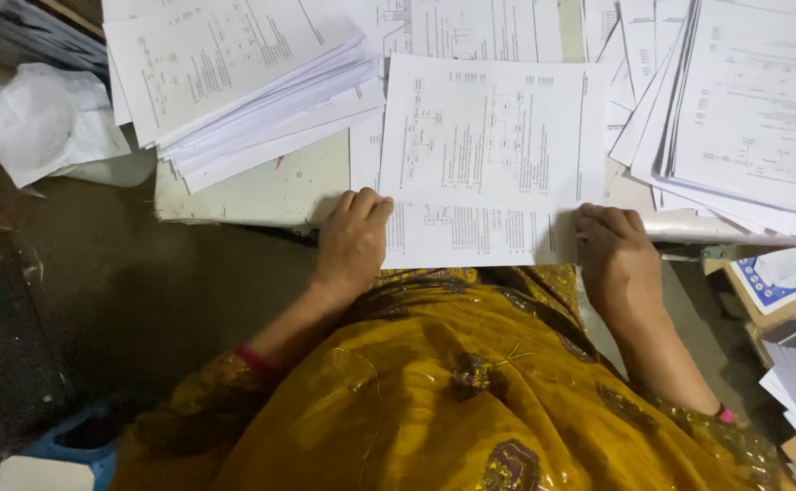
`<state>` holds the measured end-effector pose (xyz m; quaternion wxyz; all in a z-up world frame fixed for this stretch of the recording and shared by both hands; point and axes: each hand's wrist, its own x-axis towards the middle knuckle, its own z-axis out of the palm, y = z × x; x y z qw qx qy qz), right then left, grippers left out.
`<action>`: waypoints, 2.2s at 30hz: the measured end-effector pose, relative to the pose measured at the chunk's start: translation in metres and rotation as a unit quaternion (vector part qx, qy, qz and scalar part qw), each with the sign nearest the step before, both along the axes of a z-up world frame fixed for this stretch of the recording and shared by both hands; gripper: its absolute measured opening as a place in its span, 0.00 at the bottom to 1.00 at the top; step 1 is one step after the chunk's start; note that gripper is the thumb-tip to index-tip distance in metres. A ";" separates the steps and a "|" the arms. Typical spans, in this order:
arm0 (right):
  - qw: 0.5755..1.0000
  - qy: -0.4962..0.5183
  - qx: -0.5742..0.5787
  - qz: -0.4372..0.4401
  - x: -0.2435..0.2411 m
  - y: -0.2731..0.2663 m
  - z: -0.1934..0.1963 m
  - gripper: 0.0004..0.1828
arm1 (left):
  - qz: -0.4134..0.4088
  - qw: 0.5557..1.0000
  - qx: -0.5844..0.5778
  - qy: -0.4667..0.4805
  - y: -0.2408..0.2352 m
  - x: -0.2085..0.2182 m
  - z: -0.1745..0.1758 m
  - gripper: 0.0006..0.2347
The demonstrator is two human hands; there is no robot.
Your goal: Sorting and organizing various stacks of printed documents on a workspace surface.
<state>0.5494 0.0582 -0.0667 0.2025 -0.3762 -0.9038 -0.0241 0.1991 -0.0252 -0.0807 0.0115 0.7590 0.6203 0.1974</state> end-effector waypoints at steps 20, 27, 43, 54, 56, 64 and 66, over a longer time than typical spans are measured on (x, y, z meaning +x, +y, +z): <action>0.989 0.096 -0.092 -0.067 -0.001 -0.016 -0.010 0.27 | 0.246 0.842 -0.222 -0.425 0.086 -0.004 0.013 0.13; 0.973 0.163 -0.129 -0.096 0.003 -0.026 0.013 0.17 | 0.171 0.929 -0.157 -0.287 0.069 0.015 0.082 0.11; 0.925 0.083 -0.370 0.016 0.000 0.039 0.011 0.31 | 0.447 0.785 0.020 -0.429 0.037 -0.261 0.020 0.10; 0.923 0.080 -0.374 -0.035 -0.028 0.053 0.049 0.08 | -0.070 0.949 -0.283 -0.121 0.011 -0.075 0.081 0.39; 0.877 0.069 -0.463 -0.104 -0.041 0.051 0.067 0.13 | -0.113 0.948 -0.277 -0.105 0.017 -0.072 0.060 0.41; 0.911 0.024 -0.407 -0.054 -0.026 0.063 0.044 0.16 | -0.119 0.918 -0.377 -0.037 0.024 -0.041 0.092 0.55; 0.900 0.076 -0.428 -0.033 -0.022 0.065 0.042 0.11 | -0.115 0.914 -0.389 -0.034 0.025 -0.042 0.094 0.51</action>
